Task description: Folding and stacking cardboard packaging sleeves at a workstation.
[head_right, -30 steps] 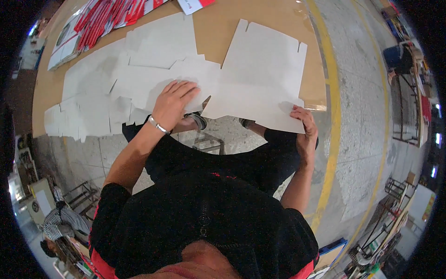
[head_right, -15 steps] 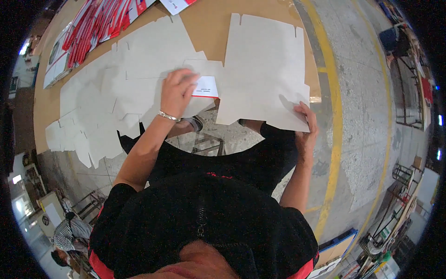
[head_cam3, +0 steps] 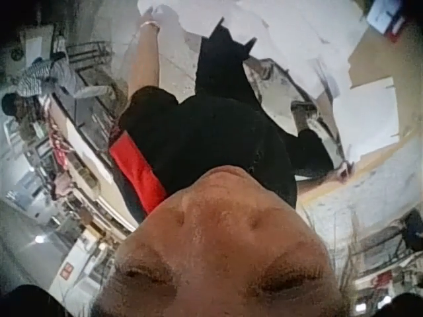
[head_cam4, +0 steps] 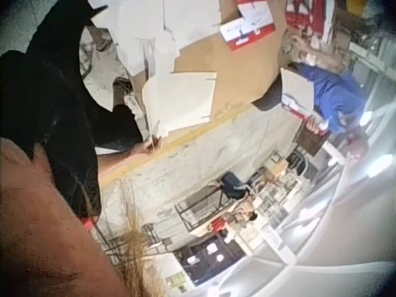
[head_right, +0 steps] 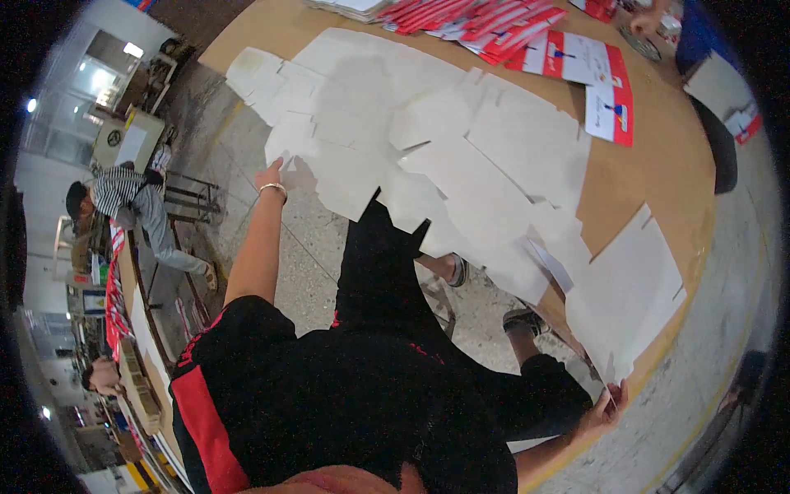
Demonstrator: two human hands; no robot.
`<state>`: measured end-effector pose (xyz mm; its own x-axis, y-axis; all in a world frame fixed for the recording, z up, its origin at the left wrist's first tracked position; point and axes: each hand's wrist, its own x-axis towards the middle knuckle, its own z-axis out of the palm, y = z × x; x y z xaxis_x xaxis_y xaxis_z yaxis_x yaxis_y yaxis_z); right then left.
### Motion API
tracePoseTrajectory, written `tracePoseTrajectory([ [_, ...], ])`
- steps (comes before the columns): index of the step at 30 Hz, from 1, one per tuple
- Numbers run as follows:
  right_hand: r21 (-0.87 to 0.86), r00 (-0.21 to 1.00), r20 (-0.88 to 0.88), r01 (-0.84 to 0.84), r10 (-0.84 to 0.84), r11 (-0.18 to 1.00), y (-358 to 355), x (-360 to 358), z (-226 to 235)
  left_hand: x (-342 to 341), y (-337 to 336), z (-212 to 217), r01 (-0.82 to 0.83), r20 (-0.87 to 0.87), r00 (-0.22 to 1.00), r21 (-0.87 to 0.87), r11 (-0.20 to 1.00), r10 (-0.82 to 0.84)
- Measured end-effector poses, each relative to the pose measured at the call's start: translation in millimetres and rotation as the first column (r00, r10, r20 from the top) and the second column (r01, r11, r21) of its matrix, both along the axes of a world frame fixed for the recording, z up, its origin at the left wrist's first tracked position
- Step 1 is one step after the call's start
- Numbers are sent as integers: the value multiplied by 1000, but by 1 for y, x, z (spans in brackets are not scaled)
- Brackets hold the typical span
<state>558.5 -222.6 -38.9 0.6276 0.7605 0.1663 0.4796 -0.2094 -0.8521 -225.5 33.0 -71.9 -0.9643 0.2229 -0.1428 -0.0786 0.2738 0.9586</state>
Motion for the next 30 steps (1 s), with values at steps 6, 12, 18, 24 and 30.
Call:
tracePoseTrajectory([
  [6,-6,993,109,52,-51,999,9,14,5,-39,0,0,98,407,867,428,898,-288],
  [12,-148,968,135,232,-212,961,10,0,27,9,4,67,366,-18,920,393,844,-391],
  [18,130,953,-166,275,-253,952,24,-14,30,32,54,161,548,-354,834,452,704,-423],
  [24,134,951,-68,309,-303,941,57,-33,61,-38,143,83,420,-388,811,-136,897,-439],
  [30,256,935,-173,347,-310,902,83,-42,87,7,129,33,429,-505,422,-620,657,-753],
])
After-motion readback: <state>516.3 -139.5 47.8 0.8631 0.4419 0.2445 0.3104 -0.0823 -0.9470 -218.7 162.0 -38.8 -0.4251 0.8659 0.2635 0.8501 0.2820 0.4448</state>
